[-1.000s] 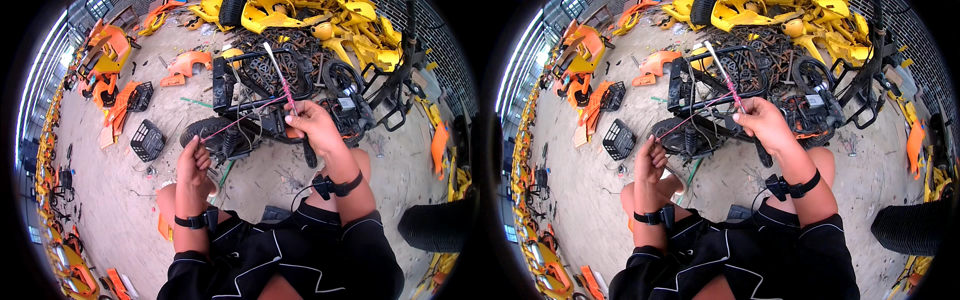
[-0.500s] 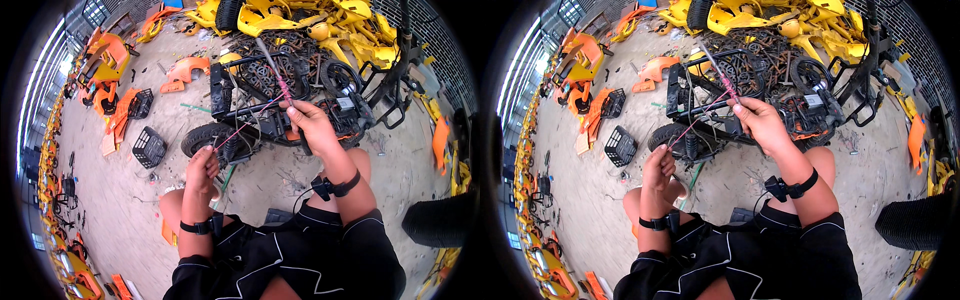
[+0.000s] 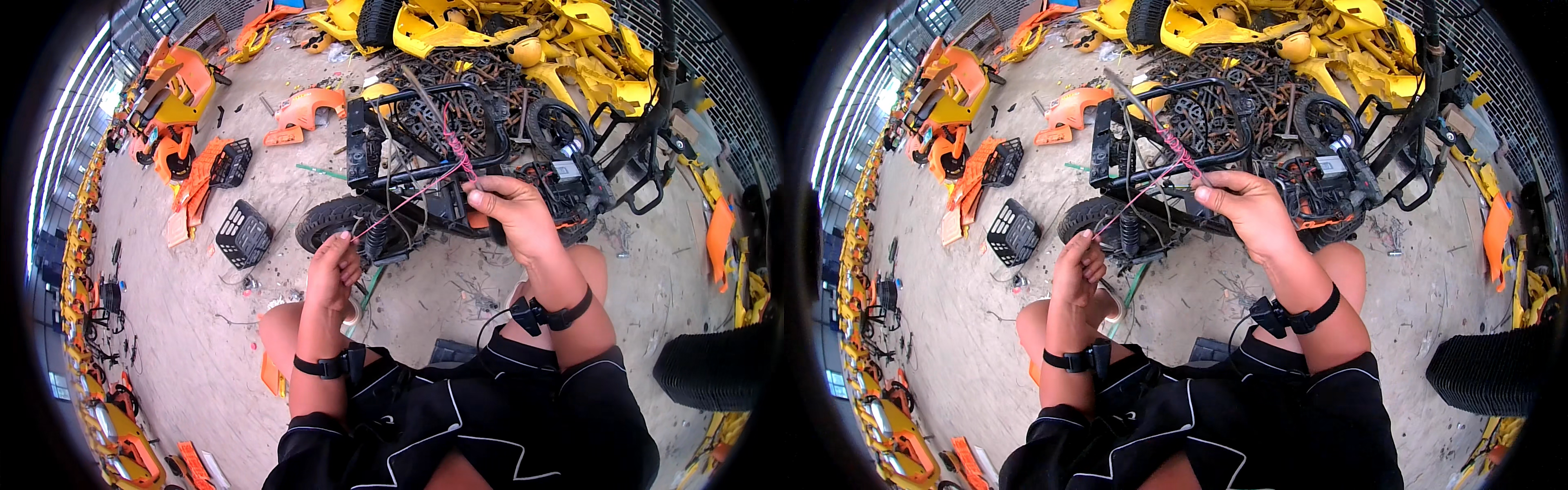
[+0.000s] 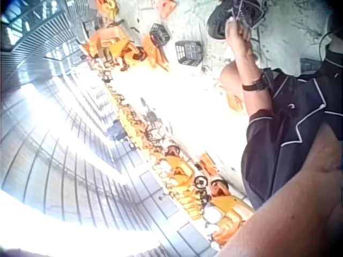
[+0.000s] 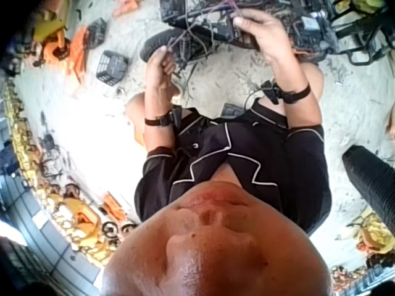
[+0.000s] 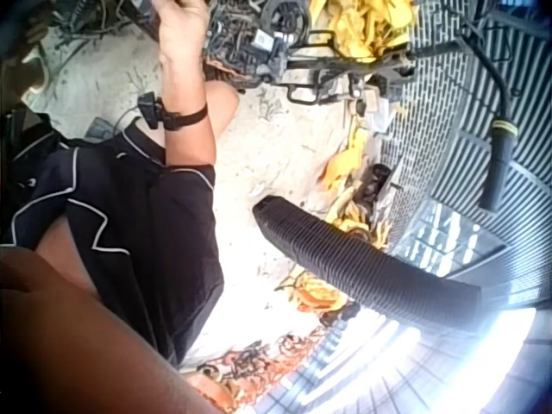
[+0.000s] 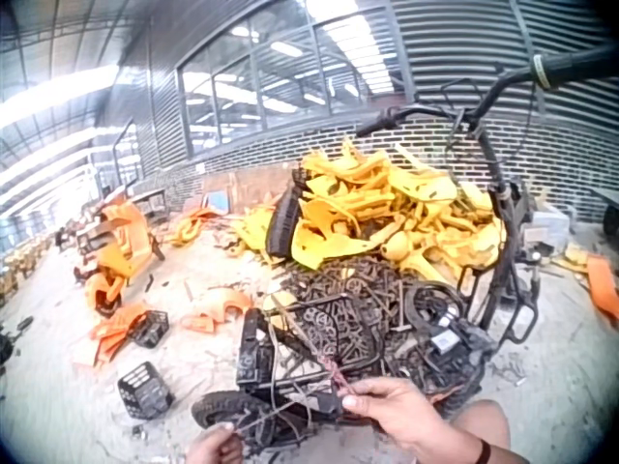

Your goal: The person manipulates a bundle of wires on a motorcycle frame, using a screwdriver to adjust components and wrapping a cable around a frame member while sitting among scattered motorcycle parts.

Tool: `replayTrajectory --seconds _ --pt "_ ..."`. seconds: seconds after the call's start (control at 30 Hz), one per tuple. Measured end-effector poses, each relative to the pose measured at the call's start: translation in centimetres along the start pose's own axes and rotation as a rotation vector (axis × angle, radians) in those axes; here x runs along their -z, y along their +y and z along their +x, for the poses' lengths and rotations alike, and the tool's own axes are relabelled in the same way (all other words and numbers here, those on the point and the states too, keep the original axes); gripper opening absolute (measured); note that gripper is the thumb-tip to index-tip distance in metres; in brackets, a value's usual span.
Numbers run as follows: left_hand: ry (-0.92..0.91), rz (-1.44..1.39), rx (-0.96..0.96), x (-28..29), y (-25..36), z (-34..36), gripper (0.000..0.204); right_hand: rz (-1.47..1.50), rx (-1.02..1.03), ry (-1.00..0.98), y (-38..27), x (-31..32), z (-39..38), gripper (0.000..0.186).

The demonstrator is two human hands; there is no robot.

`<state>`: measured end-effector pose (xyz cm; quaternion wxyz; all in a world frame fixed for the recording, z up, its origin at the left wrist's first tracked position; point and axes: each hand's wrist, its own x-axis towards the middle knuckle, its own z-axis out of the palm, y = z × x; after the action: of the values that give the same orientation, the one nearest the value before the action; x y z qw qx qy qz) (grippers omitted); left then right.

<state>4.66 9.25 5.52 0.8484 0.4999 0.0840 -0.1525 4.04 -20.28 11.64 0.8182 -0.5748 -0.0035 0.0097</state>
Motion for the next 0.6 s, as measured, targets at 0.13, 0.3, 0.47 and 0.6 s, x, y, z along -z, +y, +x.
replayTrajectory --seconds 0.13,0.3,0.47,0.6 --pt "-0.006 0.012 0.014 -0.2 -0.1 0.0 0.023 -0.073 0.022 0.012 0.3 -0.1 0.0 0.021" --pt "-0.030 0.010 0.042 -0.9 -0.4 0.0 0.022 -0.100 -0.019 -0.115 -0.2 -0.4 -0.5 0.022" --pt "-0.054 0.020 0.028 -1.3 -0.9 0.3 0.023 -0.073 -0.039 -0.104 0.1 -0.7 -1.3 0.021" --pt "-0.055 0.020 0.025 -1.7 -1.1 0.3 0.022 -0.011 0.002 -0.026 0.3 -0.9 -0.8 0.019"
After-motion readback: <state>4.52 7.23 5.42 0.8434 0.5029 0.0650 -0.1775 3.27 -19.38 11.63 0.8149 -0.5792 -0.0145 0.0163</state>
